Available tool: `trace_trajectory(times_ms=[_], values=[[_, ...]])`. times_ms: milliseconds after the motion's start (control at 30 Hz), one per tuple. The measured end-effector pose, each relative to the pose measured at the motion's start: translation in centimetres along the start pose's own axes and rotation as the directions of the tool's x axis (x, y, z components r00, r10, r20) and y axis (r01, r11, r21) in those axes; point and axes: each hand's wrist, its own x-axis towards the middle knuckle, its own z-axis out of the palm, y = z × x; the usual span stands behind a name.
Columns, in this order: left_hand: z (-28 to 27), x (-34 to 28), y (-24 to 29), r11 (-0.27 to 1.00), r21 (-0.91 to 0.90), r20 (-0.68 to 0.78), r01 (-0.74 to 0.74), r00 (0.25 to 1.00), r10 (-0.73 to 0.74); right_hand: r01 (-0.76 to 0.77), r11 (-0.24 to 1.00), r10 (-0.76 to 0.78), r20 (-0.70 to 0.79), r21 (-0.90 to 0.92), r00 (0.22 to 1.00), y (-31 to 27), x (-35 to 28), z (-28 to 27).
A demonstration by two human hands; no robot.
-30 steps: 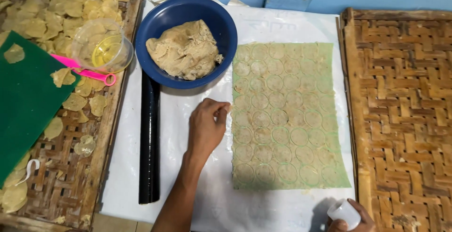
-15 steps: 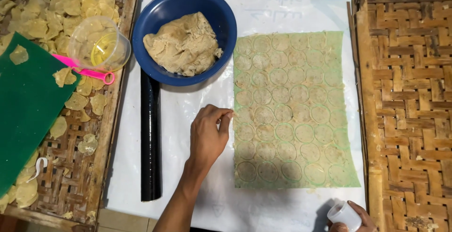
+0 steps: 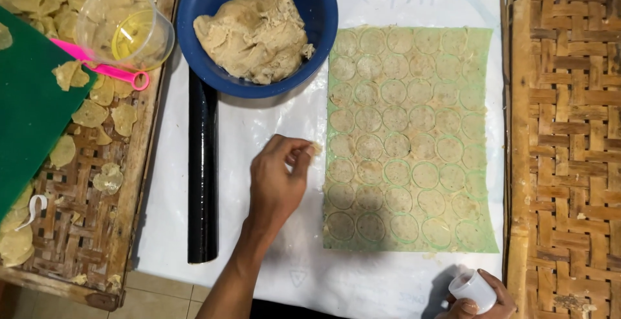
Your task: Cutting small circular shapes from a rolled-out sheet of dough and placing them onto a woven drying tray.
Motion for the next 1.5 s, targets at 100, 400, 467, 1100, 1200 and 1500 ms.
trace_trajectory(times_ms=[100, 400, 467, 1100, 1200, 1500], values=[[0.1, -1.2, 0.7, 0.985, 0.14, 0.028, -0.097, 0.995, 0.094, 0.041, 0.998, -0.039, 0.064, -0.037, 0.997, -0.2, 0.5, -0.8], [1.5, -2.8, 0.1, 0.962, 0.246, 0.033, -0.12, 0.993, 0.116, 0.043, 0.999, -0.043, -0.06, 0.001, 0.997, -4.2, -0.3, 1.2], [1.2, -2.7, 0.3, 0.972, 0.201, -0.034, -0.12, 0.991, 0.129, 0.05, 0.999, -0.05, -0.072, -0.001, 0.996, -4.6, -0.3, 1.4], [4.6, 7.3, 0.7, 0.975, 0.216, -0.145, -0.044, 0.986, 0.077, -0.065, 0.996, 0.075, -0.158, 0.064, 0.985, -5.2, -0.5, 2.4], [4.9, 7.3, 0.3, 0.971, 0.221, -0.225, -0.096, 0.963, 0.146, -0.03, 0.997, 0.035, -0.072, 0.078, 0.997, -5.0, -0.4, 1.7], [2.9, 5.6, 1.3, 0.949, 0.053, -0.366, -0.312, 0.878, 0.309, -0.067, 0.989, 0.087, -0.149, 0.135, 0.985, -7.4, -0.4, 2.7]])
